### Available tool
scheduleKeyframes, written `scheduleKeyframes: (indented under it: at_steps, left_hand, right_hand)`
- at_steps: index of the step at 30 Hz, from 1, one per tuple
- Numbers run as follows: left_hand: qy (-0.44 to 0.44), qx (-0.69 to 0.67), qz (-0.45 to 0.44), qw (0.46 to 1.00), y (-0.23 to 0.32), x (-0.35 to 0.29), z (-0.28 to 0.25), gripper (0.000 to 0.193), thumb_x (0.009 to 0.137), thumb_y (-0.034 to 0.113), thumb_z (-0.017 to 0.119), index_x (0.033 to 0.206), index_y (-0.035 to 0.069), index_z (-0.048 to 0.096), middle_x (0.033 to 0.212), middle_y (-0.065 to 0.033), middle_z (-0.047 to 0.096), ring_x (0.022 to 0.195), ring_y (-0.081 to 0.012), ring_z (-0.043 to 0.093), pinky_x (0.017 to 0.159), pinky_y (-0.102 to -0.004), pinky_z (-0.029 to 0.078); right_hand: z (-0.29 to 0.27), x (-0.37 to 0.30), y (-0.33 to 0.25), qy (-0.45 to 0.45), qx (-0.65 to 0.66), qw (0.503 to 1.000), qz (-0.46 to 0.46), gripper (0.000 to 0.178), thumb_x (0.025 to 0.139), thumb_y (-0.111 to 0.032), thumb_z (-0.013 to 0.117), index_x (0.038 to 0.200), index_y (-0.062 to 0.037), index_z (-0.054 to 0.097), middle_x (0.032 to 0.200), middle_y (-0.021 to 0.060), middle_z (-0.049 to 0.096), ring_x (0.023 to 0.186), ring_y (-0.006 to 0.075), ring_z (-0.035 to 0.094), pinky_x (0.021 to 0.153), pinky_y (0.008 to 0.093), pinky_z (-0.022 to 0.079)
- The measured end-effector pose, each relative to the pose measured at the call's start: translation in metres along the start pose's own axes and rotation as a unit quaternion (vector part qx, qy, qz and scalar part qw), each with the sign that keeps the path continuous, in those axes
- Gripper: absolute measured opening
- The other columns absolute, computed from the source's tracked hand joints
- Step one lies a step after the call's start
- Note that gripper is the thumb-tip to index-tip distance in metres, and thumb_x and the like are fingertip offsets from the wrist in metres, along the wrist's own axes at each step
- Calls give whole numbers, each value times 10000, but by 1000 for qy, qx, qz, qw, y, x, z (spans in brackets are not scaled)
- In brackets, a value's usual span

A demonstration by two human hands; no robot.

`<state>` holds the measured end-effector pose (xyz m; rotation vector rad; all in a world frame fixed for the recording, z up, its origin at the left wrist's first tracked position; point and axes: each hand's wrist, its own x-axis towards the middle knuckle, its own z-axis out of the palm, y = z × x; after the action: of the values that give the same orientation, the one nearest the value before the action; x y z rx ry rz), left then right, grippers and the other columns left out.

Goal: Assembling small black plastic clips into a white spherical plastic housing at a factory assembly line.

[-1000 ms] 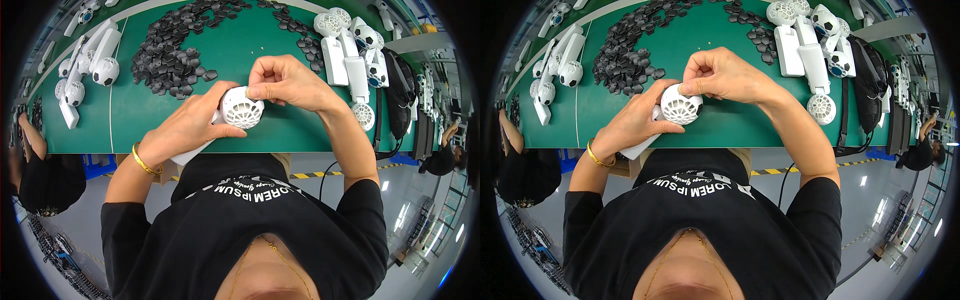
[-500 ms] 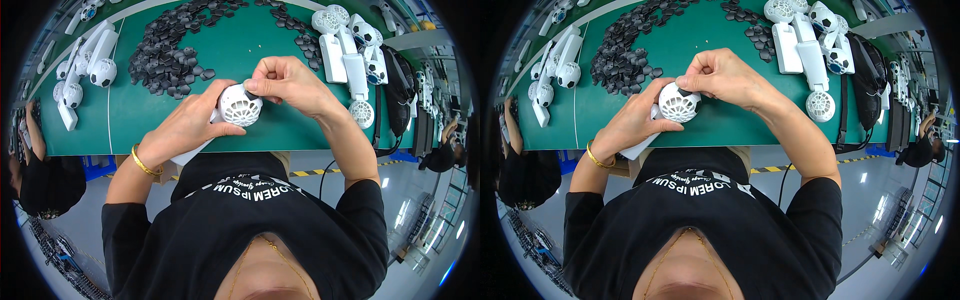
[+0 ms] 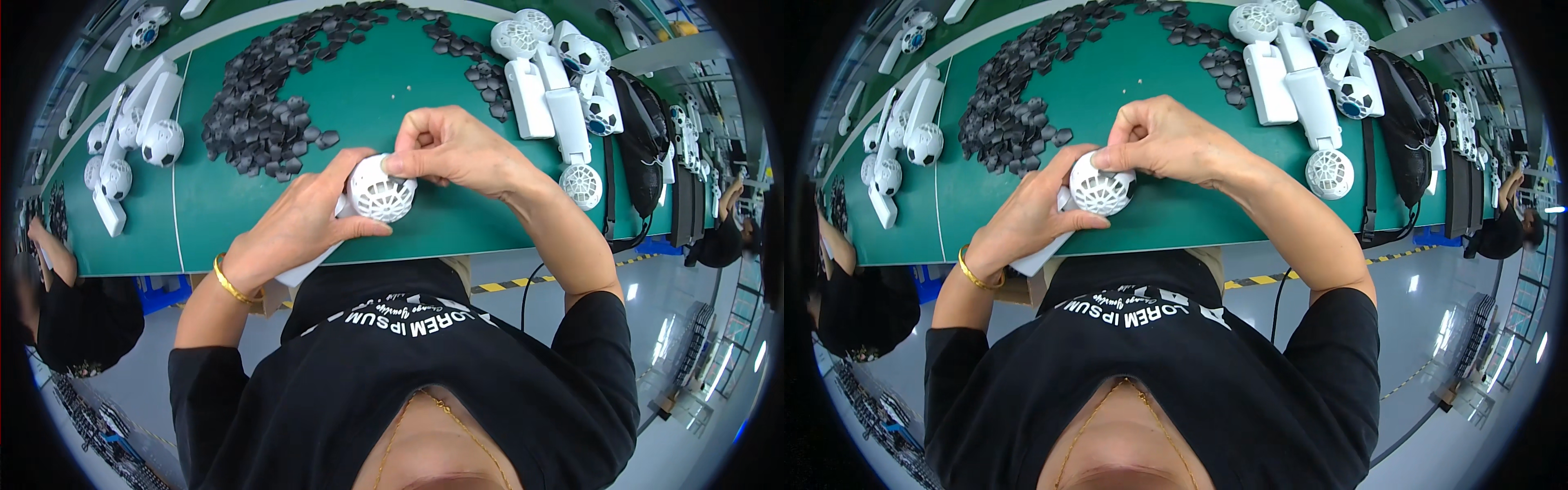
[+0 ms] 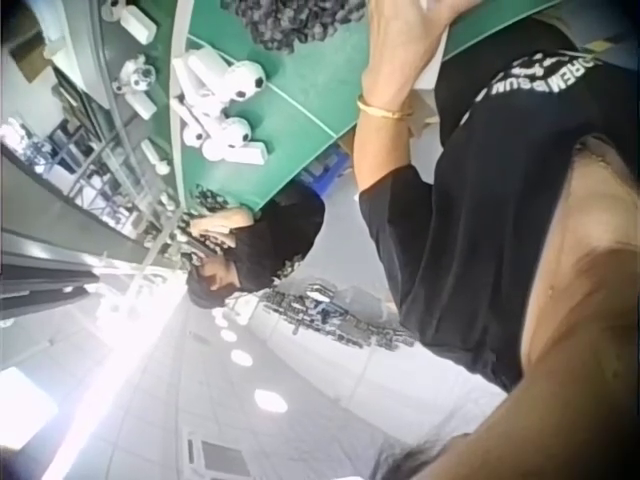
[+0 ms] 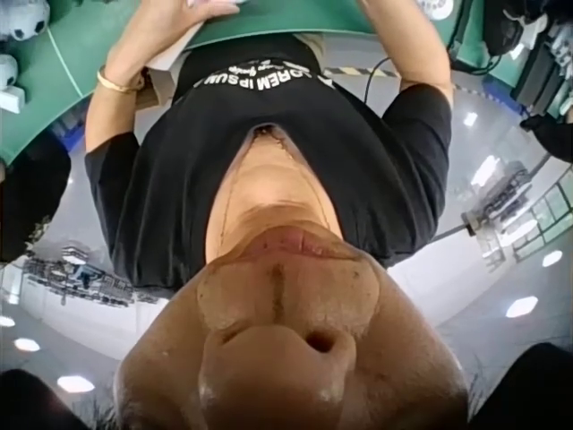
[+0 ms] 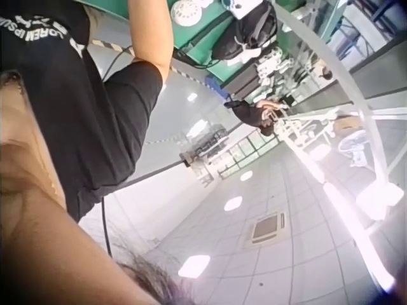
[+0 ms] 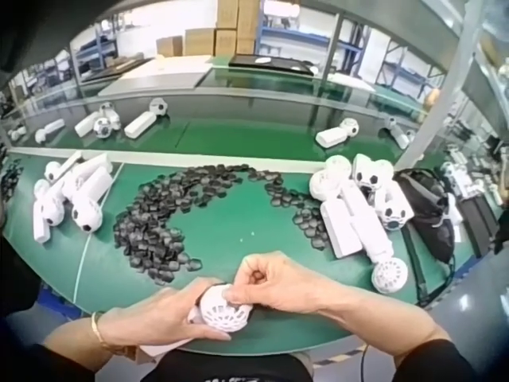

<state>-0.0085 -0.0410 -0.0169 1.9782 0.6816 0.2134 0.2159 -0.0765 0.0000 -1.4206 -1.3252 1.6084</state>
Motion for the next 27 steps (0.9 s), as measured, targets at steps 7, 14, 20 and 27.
scheduleKeyframes:
  at_steps: [7, 14, 20, 27]
  left_hand:
    - [-4, 2, -2, 1000, 0, 6, -3, 681, 720, 276, 820, 1251, 49, 459, 953, -199, 666, 881, -378, 649, 728, -421, 503]
    - [-8, 3, 26, 1000, -4, 6, -2, 684, 710, 280, 823, 1247, 56, 464, 957, -177, 667, 871, -371, 649, 717, -420, 499]
    - [-21, 3, 22, 1000, -2, 6, -4, 664, 708, 279, 822, 1234, 64, 477, 965, -167, 666, 880, -367, 650, 731, -414, 501]
    - [-31, -2, 23, 999, -2, 9, -7, 671, 700, 279, 827, 1237, 70, 482, 966, -169, 666, 895, -368, 650, 743, -411, 504]
  right_hand:
    - [-8, 9, -4, -48, -37, 998, 7, 255, 819, -244, 772, 781, -53, 606, 646, -33, 534, 564, 34, 456, 488, 203, 338]
    - [-13, 12, -2, -98, -74, 992, -24, 276, 805, -273, 780, 773, -62, 605, 636, -50, 523, 558, 32, 440, 487, 207, 327]
    - [-18, 20, -6, -139, -95, 985, -24, 285, 796, -276, 785, 766, -61, 601, 636, -56, 518, 573, 30, 442, 500, 204, 324]
    - [-22, 26, 1, -172, -108, 974, -100, 278, 797, -266, 779, 784, -62, 592, 670, -52, 530, 608, 28, 451, 533, 206, 338]
